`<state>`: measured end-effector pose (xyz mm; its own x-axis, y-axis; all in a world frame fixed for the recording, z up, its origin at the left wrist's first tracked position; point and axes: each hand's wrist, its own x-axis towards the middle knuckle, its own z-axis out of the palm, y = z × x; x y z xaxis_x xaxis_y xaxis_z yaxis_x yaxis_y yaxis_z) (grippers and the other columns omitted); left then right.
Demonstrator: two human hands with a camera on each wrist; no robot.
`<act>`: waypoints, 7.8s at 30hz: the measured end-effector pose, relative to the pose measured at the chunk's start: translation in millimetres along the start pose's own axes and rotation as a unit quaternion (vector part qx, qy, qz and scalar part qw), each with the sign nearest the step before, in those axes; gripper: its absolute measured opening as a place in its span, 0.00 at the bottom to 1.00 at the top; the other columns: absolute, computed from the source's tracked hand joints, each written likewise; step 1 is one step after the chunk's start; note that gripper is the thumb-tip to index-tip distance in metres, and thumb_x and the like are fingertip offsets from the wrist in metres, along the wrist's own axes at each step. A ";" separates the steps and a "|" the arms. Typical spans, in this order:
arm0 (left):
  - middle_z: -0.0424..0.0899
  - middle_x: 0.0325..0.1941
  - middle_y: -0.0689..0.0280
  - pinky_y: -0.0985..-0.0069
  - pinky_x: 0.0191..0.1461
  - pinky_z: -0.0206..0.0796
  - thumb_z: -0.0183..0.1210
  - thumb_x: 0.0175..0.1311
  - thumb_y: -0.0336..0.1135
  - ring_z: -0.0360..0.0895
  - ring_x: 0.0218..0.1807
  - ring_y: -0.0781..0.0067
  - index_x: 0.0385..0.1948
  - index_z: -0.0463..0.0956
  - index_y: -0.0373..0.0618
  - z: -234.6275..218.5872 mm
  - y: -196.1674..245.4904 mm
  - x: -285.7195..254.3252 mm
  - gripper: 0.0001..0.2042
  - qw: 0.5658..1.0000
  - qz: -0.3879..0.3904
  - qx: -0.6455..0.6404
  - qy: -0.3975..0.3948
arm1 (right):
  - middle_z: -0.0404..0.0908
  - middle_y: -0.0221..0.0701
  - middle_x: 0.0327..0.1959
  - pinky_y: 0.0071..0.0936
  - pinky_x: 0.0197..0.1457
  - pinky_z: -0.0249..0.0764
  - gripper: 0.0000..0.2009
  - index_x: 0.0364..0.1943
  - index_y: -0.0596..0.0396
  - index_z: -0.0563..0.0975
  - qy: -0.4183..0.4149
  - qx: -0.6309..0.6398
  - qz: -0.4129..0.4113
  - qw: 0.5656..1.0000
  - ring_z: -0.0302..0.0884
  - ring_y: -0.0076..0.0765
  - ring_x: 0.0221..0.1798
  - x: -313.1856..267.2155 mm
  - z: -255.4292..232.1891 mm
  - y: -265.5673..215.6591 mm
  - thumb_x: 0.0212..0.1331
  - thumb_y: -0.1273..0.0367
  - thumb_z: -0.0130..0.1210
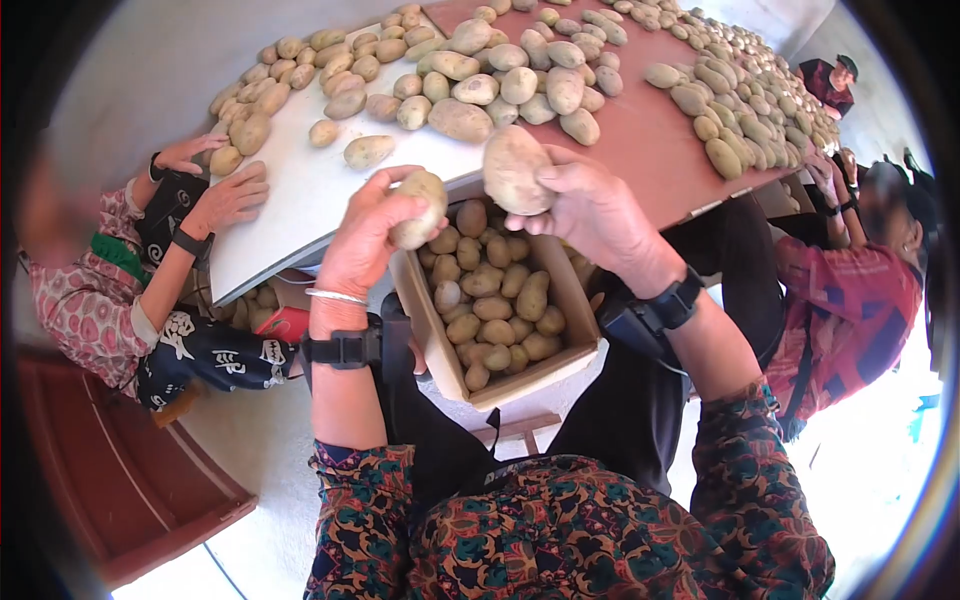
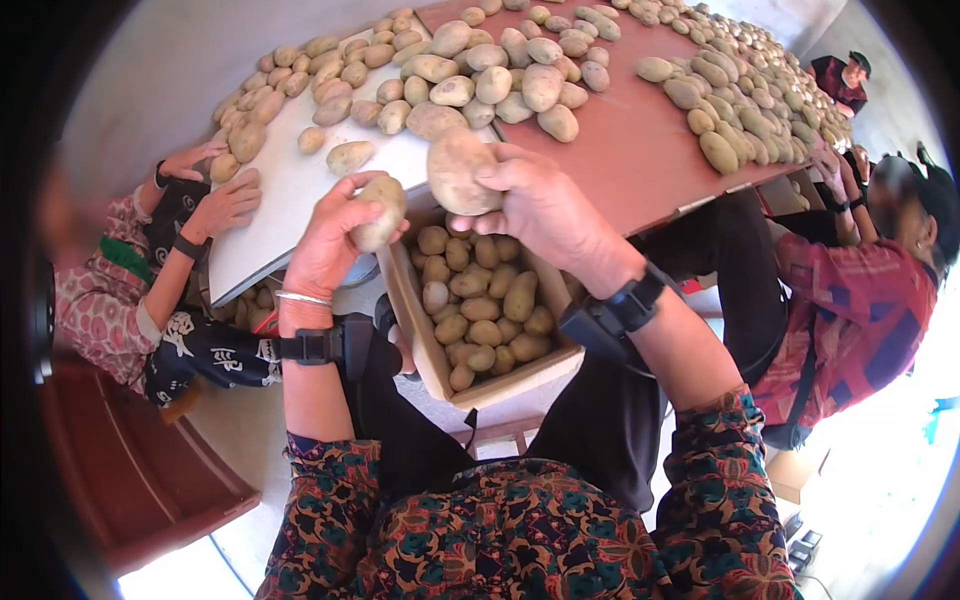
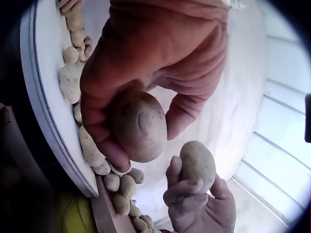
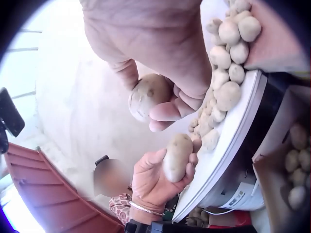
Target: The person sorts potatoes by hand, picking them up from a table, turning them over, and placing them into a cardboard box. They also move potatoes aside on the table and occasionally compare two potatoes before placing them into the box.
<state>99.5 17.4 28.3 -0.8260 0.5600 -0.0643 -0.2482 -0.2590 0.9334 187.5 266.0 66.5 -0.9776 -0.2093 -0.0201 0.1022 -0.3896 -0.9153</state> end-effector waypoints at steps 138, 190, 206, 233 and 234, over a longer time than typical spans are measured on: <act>0.73 0.62 0.58 0.63 0.68 0.63 0.42 0.76 0.43 0.70 0.63 0.62 0.58 0.68 0.40 -9.4 -51.2 60.8 0.19 0.851 0.166 -0.461 0.190 | 0.69 0.38 0.63 0.41 0.73 0.61 0.32 0.69 0.63 0.59 0.051 0.239 -0.097 0.965 0.67 0.38 0.66 150.0 4.2 77.7 0.58 0.83 0.50; 0.70 0.64 0.64 0.61 0.67 0.65 0.48 0.75 0.36 0.69 0.63 0.66 0.66 0.61 0.48 -3.7 -55.1 57.2 0.20 0.893 0.165 -0.377 0.180 | 0.71 0.34 0.58 0.40 0.68 0.69 0.29 0.64 0.61 0.64 0.062 0.146 -0.119 0.980 0.70 0.36 0.62 144.6 6.6 74.6 0.57 0.80 0.59; 0.77 0.57 0.64 0.61 0.63 0.67 0.57 0.68 0.38 0.72 0.60 0.66 0.56 0.71 0.45 -15.0 -65.6 62.1 0.17 0.865 0.127 -0.467 0.136 | 0.77 0.32 0.49 0.43 0.55 0.78 0.24 0.56 0.52 0.72 0.076 0.157 -0.034 0.984 0.77 0.37 0.54 143.0 -3.6 79.8 0.51 0.72 0.59; 0.83 0.46 0.60 0.81 0.31 0.67 0.56 0.68 0.46 0.84 0.40 0.63 0.56 0.73 0.40 0.2 -65.8 45.8 0.22 0.990 -0.091 -0.073 0.084 | 0.79 0.36 0.51 0.27 0.45 0.74 0.22 0.57 0.60 0.70 0.063 0.129 -0.027 0.989 0.78 0.41 0.56 95.3 -41.9 35.7 0.61 0.63 0.53; 0.83 0.45 0.61 0.81 0.30 0.67 0.57 0.67 0.47 0.83 0.37 0.66 0.55 0.73 0.39 3.5 -69.8 42.6 0.22 0.989 -0.114 0.038 0.087 | 0.79 0.35 0.47 0.24 0.39 0.72 0.20 0.54 0.60 0.71 0.070 0.103 -0.006 0.992 0.80 0.40 0.51 92.8 -42.2 35.1 0.62 0.62 0.54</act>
<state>83.4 62.1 -38.4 -0.8288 0.4514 -0.3305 -0.4055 -0.0776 0.9108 92.7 270.8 15.6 -0.9935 -0.0819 -0.0791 0.1118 -0.5690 -0.8147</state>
